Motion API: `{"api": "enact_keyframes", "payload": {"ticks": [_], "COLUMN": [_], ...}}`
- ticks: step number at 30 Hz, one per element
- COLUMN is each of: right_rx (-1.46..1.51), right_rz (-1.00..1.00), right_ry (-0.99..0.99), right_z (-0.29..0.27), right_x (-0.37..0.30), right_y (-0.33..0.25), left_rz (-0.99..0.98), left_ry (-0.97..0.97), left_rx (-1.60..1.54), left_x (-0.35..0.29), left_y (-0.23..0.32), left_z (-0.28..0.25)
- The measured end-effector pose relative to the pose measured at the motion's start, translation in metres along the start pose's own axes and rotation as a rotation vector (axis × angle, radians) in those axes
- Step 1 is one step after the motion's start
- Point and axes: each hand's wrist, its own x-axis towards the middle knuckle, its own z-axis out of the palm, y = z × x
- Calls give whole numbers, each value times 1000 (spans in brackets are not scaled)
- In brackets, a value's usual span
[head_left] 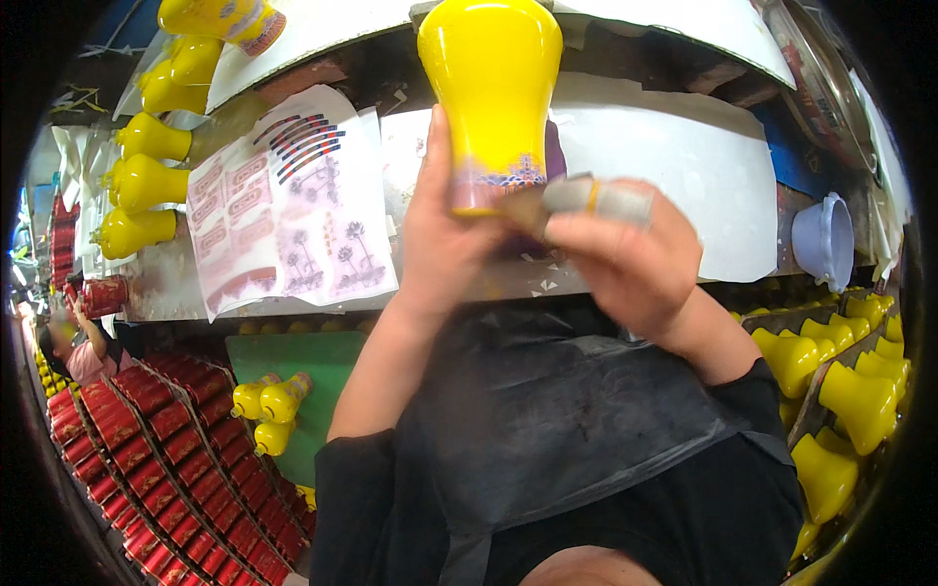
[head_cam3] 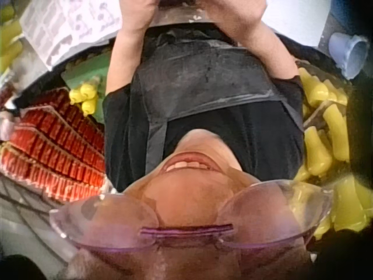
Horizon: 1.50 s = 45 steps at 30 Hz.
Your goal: The person applies printed stickers to yellow ceramic vases on a workbench. They peel each sticker from a sheet, position it on the vase body, smooth it with a cloth, and then apply a narrow strip around the neck. Finished vases are placed on a nearby shelf.
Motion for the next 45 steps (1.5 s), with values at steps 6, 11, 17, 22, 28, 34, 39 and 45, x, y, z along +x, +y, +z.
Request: {"api": "enact_keyframes", "payload": {"ticks": [6, 11, 17, 22, 28, 34, 39, 45], "right_rx": [-104, -49, -286, -305, -201, -121, 45, -41], "right_rz": [295, -112, -4, -99, -22, 390, 507, 394], "right_ry": [88, -102, 39, -191, -221, -168, -125, -1], "right_z": [-2, 8, 3, 19, 14, 4, 4, 10], "right_x": [-15, -20, -11, -2, 6, 8, -1, -10], "right_y": [2, -5, -2, -26, -27, -8, -4, 13], "left_rz": [135, 150, 236, 293, 280, 214, 159, -31], "left_ry": [88, 107, 139, 139, 134, 92, -34, -35], "left_rx": [335, 534, 612, 675, 637, 474, 468, 373], "left_x": [-1, 0, 2, 7, 7, 5, 4, 9], "left_y": [-7, -11, -13, -22, -20, -17, -22, -8], "left_z": [11, 16, 19, 13, 12, 10, 1, 5]}}
